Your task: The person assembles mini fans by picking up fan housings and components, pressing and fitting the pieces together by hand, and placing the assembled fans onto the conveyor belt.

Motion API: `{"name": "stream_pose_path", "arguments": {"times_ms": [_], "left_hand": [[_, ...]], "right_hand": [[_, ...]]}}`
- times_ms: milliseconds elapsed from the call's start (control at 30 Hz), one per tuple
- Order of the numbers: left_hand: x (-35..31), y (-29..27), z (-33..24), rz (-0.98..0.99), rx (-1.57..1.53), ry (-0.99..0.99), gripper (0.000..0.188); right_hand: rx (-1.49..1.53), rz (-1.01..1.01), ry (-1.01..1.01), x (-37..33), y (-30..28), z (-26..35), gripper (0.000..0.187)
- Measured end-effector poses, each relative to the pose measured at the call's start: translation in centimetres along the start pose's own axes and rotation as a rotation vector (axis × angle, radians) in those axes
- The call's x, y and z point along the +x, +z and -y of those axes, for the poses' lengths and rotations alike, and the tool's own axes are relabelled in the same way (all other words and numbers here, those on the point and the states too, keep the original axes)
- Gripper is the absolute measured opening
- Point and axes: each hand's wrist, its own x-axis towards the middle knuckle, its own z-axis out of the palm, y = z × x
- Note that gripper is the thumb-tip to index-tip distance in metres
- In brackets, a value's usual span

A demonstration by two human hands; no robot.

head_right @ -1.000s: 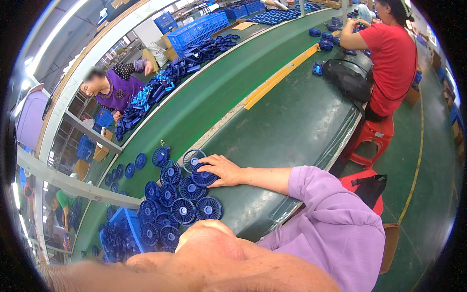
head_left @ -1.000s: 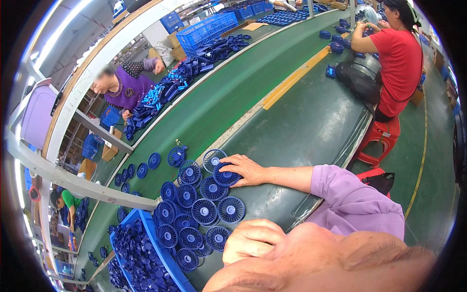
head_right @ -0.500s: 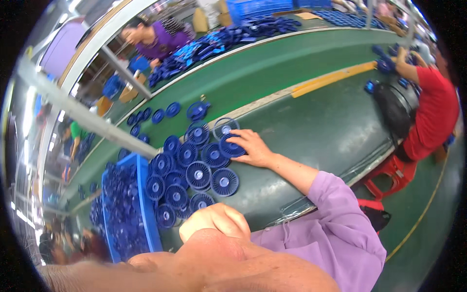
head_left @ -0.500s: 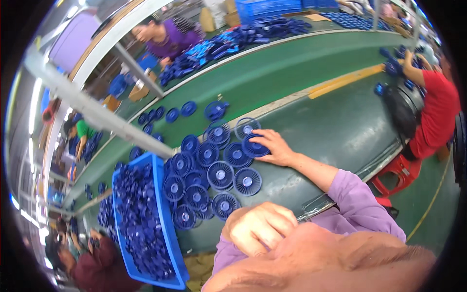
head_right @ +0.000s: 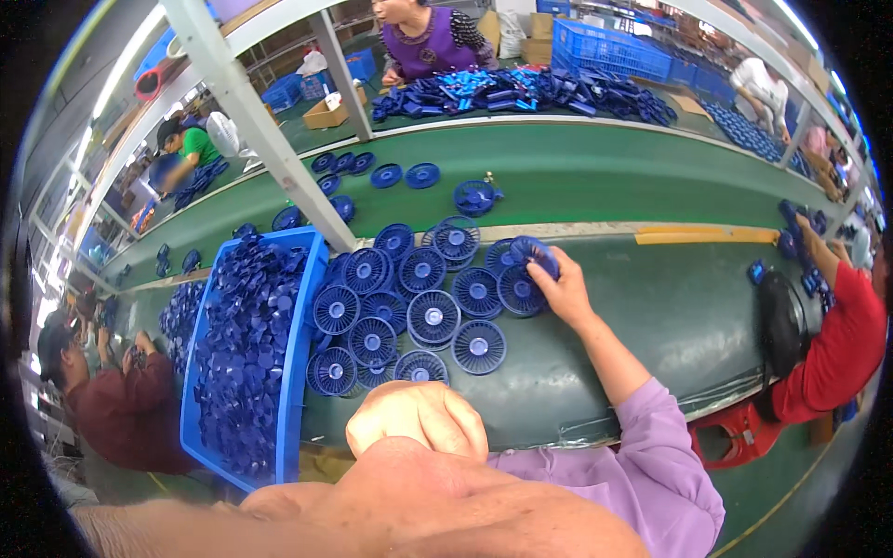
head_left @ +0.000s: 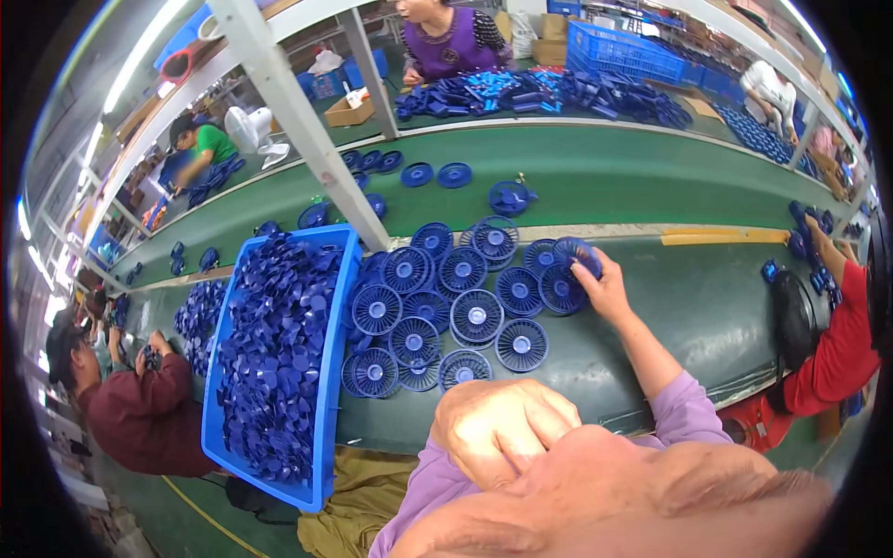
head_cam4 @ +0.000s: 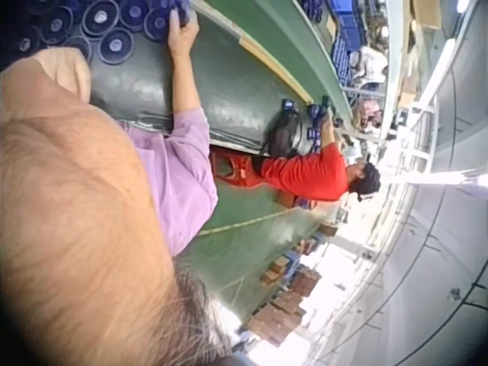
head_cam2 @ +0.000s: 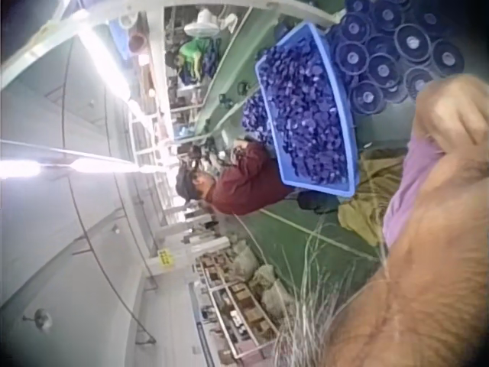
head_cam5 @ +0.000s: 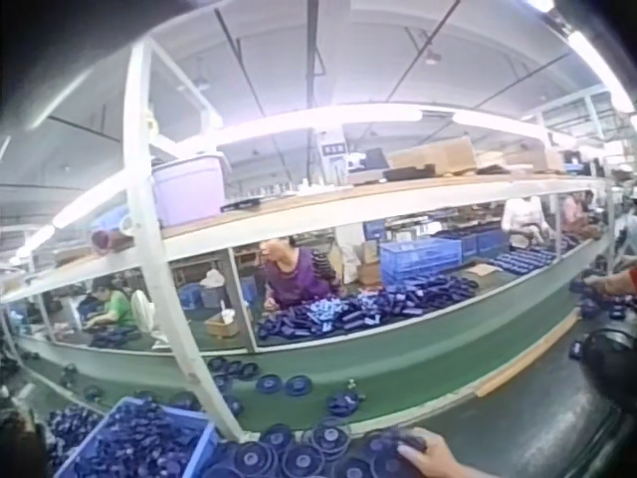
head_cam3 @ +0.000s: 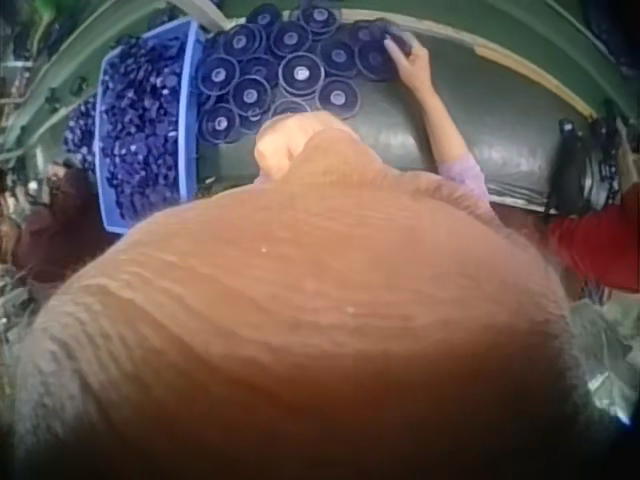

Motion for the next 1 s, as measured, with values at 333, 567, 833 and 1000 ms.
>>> {"name": "stream_pose_path", "arguments": {"times_ms": [333,567,833,1000], "left_hand": [[-1.7,-1.8,-2.9,0.188,-0.063,0.104,0.030],[-2.0,1.4,-6.0,0.158,0.140,-0.032,0.037],[-1.2,2.8,-2.9,0.060,0.171,-0.093,0.029],[-0.2,-0.7,-6.0,0.011,0.192,-0.103,0.024]], "right_hand": [[0.111,0.092,0.080,14.9,5.6,-5.6,0.055],[-0.544,0.069,-0.212,16.5,6.0,-11.2,0.047],[-0.683,0.280,-0.184,17.6,7.3,-11.9,0.073],[-0.778,0.310,-0.193,18.5,5.6,-13.3,0.084]]}}
